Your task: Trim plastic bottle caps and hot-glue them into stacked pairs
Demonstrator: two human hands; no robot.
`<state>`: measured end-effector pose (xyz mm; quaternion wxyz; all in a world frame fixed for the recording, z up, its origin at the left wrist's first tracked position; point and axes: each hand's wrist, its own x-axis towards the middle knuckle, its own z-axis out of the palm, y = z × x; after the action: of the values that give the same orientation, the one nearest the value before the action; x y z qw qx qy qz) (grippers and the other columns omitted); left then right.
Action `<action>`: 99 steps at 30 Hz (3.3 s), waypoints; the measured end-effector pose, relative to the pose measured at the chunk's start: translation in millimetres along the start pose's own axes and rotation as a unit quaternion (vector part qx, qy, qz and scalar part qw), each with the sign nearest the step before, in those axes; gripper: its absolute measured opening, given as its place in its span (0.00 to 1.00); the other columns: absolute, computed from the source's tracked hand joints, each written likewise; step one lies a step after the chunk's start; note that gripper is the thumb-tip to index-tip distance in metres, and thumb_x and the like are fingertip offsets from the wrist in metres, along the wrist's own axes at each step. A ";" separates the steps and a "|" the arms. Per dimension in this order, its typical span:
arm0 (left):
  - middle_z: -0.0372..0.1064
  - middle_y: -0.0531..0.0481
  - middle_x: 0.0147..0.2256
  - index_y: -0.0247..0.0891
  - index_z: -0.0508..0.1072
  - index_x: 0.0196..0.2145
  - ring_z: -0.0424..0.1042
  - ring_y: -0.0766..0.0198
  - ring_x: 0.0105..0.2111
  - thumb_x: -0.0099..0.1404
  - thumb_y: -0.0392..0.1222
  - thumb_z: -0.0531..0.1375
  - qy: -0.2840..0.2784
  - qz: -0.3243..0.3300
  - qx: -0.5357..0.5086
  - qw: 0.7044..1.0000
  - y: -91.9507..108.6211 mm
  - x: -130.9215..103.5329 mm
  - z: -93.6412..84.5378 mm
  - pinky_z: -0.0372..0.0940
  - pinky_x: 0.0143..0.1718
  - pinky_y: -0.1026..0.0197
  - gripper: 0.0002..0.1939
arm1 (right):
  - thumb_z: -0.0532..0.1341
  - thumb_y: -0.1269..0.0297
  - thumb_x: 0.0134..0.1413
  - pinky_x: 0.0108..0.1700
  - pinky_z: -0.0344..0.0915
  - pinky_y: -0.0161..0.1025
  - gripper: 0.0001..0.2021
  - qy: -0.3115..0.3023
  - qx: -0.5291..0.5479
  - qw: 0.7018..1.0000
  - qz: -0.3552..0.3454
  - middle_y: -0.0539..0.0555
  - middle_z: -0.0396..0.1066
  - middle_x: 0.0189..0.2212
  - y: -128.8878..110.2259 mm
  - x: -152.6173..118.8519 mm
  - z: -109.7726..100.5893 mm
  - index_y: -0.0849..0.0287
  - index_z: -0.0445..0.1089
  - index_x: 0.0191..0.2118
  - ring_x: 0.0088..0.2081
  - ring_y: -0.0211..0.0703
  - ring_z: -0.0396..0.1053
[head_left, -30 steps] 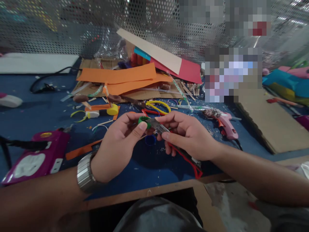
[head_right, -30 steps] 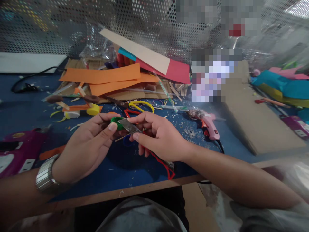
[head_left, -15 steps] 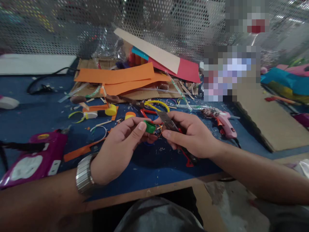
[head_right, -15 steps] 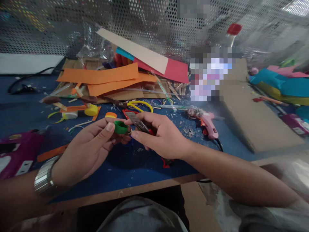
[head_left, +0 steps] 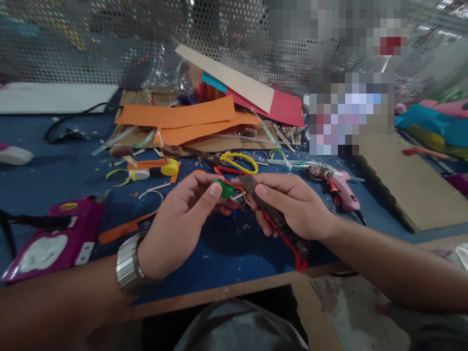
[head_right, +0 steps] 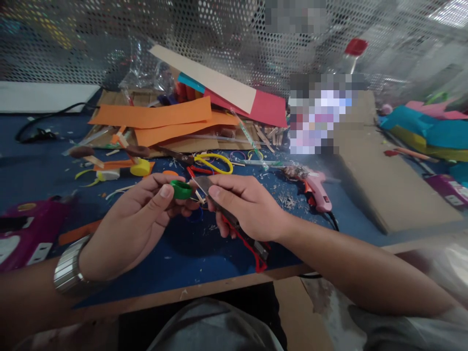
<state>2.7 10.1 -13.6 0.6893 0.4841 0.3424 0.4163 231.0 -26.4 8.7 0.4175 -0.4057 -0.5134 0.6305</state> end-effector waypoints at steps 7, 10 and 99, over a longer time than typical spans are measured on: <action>0.86 0.49 0.48 0.45 0.82 0.50 0.84 0.58 0.44 0.70 0.56 0.77 0.024 0.005 0.003 1.000 -2.3 1.1 -1.7 0.79 0.50 0.55 0.19 | 0.61 0.66 0.79 0.17 0.73 0.28 0.09 -0.045 0.085 0.995 0.034 0.42 0.77 0.32 -4.7 -0.1 0.1 0.50 0.61 0.56 0.19 0.37 0.78; 0.87 0.48 0.48 0.45 0.82 0.51 0.85 0.57 0.45 0.71 0.56 0.77 0.023 0.006 0.016 1.000 -2.7 0.9 -3.3 0.80 0.51 0.54 0.19 | 0.61 0.67 0.79 0.18 0.73 0.27 0.08 -0.058 0.082 0.994 0.038 0.43 0.77 0.31 -4.5 -1.0 0.6 0.51 0.62 0.56 0.19 0.36 0.78; 0.89 0.49 0.49 0.47 0.88 0.53 0.86 0.57 0.49 0.67 0.49 0.80 0.019 0.031 0.088 0.995 5.2 0.5 -3.3 0.80 0.51 0.62 0.18 | 0.68 0.58 0.74 0.16 0.71 0.26 0.13 -0.004 -0.015 0.996 0.091 0.43 0.75 0.27 -10.7 0.5 -1.1 0.55 0.66 0.39 0.17 0.33 0.75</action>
<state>-1.2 12.8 -9.7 0.6242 0.5449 0.3754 0.4154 233.1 -24.3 19.1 0.3502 -0.4547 -0.4857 0.6593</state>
